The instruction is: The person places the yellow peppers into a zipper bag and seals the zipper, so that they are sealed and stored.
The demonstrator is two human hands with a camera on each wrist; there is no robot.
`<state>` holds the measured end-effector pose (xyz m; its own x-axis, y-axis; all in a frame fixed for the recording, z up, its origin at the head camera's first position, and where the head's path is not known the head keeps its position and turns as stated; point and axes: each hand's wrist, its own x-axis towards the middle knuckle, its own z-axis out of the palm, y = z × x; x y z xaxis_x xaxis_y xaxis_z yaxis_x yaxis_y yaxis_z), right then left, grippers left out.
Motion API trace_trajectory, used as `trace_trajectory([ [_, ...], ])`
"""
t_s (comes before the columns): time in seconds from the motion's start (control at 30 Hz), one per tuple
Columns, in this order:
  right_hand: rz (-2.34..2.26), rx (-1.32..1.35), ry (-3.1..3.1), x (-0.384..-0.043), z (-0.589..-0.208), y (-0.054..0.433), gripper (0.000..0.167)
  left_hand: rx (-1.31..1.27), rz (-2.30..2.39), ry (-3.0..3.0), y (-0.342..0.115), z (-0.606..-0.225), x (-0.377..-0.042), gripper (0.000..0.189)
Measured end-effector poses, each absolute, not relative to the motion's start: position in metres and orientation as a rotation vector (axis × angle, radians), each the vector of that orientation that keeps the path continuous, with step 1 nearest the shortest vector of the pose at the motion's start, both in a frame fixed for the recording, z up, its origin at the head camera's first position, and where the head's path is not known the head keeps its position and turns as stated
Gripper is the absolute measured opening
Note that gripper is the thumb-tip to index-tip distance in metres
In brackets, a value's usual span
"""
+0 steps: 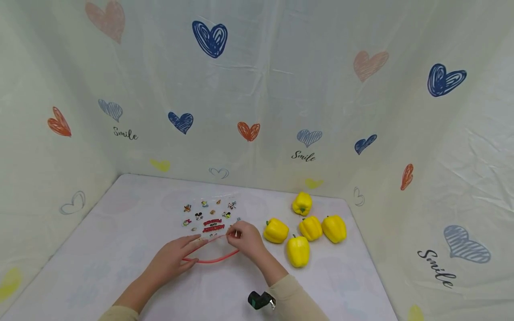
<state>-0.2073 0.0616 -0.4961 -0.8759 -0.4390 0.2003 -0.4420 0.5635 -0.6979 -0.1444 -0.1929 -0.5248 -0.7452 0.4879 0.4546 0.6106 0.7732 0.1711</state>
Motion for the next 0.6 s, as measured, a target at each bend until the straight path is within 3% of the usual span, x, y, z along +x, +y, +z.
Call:
trace_trajectory([
  [0.3,1.243,0.756,-2.743,-0.209,-0.487,0.06,0.005,-0.968,-0.449,-2.454,-0.193,-0.526,-0.148,0.067],
  [0.47,1.262,0.747,-2.717,-0.21,-0.484,0.06,0.005,-1.025,-0.443,-2.406,-0.193,-0.525,-0.148,0.039],
  [0.6,1.284,0.734,-2.714,-0.211,-0.482,0.062,0.005,-1.03,-0.455,-2.384,-0.191,-0.522,-0.148,0.051],
])
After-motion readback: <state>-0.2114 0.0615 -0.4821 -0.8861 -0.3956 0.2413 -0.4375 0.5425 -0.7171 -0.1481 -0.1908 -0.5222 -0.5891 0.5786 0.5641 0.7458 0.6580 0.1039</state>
